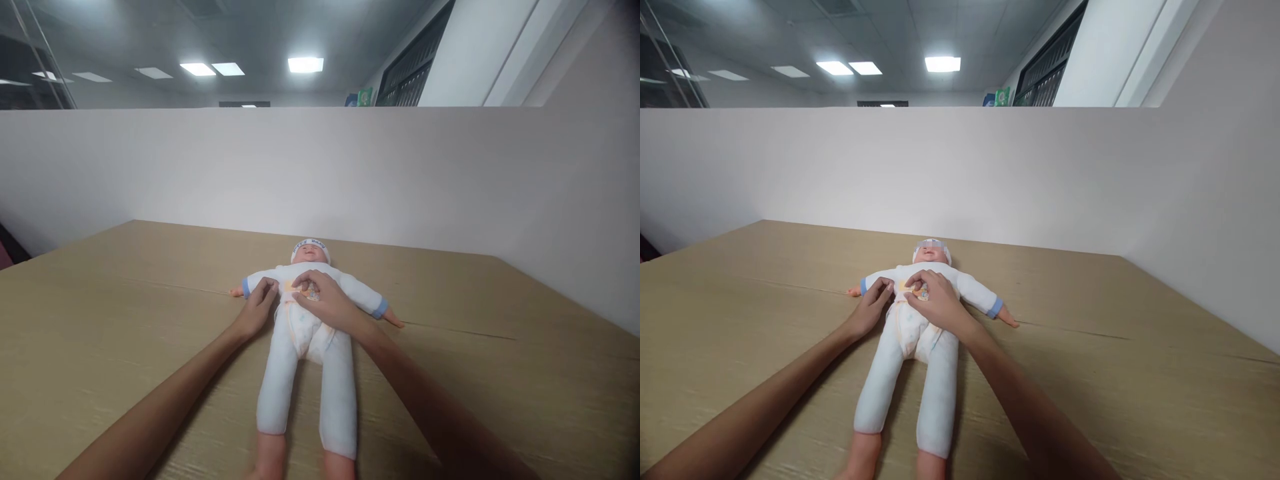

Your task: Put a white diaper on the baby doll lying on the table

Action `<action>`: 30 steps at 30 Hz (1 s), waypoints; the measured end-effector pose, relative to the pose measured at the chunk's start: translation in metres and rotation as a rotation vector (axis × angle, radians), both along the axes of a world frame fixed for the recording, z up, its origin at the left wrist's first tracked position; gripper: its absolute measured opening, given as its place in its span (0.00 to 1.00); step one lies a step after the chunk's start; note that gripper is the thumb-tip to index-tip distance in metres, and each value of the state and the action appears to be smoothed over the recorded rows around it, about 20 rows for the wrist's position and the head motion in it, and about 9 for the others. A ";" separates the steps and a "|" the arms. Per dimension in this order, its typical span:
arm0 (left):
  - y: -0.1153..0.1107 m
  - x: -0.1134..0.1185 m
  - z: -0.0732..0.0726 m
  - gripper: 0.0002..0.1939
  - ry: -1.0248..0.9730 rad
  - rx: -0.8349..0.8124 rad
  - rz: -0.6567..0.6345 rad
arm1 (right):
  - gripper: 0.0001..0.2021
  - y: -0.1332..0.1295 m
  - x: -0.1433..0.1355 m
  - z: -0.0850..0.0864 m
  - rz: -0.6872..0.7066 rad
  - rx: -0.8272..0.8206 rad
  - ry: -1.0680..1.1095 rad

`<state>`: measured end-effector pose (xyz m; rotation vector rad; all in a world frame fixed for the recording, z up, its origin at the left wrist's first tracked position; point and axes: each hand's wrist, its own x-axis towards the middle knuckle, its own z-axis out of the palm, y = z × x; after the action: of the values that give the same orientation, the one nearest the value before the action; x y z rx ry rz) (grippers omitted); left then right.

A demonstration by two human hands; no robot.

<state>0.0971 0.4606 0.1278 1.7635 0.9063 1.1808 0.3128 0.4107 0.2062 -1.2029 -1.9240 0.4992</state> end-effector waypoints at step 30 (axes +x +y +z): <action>0.002 0.001 0.010 0.21 -0.137 -0.220 -0.146 | 0.08 -0.009 -0.001 0.008 0.006 -0.021 -0.004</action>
<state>0.0977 0.4629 0.1373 1.5263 0.7814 1.0519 0.3114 0.4021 0.2147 -1.2124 -1.9312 0.5217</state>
